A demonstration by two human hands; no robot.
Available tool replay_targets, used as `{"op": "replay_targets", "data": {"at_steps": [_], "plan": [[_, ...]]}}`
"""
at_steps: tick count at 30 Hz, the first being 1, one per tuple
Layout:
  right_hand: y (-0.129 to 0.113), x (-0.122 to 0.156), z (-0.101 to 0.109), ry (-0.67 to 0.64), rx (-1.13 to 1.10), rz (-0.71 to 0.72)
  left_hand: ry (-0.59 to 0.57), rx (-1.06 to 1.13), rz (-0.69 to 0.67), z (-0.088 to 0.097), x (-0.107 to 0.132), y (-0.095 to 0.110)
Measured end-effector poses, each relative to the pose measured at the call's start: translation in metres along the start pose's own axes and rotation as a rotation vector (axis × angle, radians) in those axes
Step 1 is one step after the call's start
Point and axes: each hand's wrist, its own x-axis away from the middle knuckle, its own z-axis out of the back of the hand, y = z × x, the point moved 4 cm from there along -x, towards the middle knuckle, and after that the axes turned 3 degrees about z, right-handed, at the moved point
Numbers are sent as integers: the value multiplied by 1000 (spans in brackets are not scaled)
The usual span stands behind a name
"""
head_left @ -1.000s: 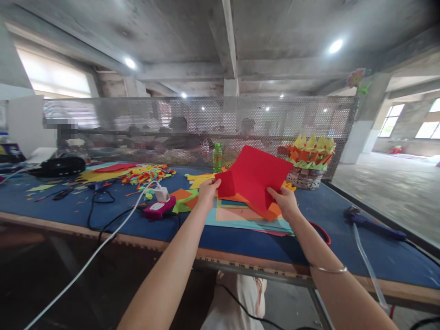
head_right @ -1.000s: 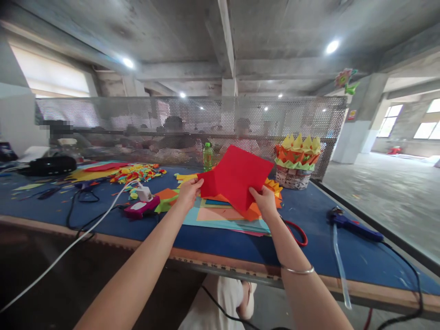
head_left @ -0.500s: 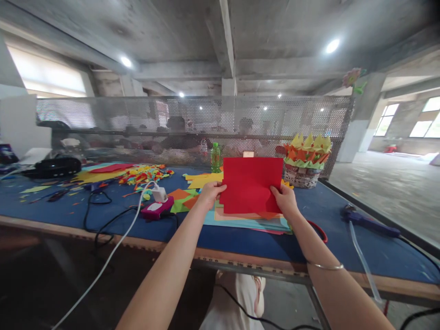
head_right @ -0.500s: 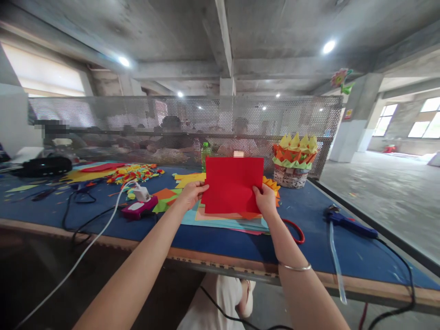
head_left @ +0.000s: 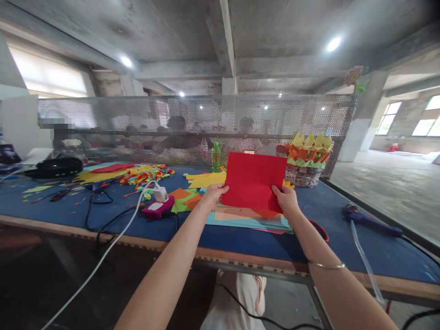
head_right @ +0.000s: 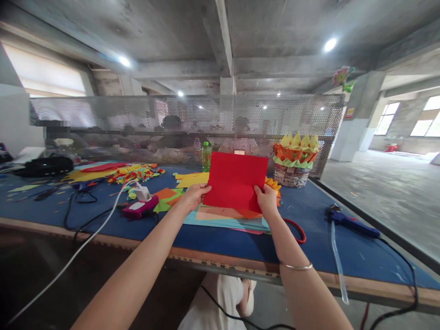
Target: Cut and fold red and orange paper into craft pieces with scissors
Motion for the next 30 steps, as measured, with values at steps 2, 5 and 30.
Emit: {"op": "replay_targets", "data": {"at_steps": [2, 5, 30], "plan": [[-1, 1, 0, 1, -7, 1, -3, -3, -1, 0, 0, -1], [-1, 1, 0, 0, -12, -6, -6, -3, -10, -1, -1, -1], [-19, 12, -6, 2, -167, -66, 54, 2, -119, 5, -6, -2]]}}
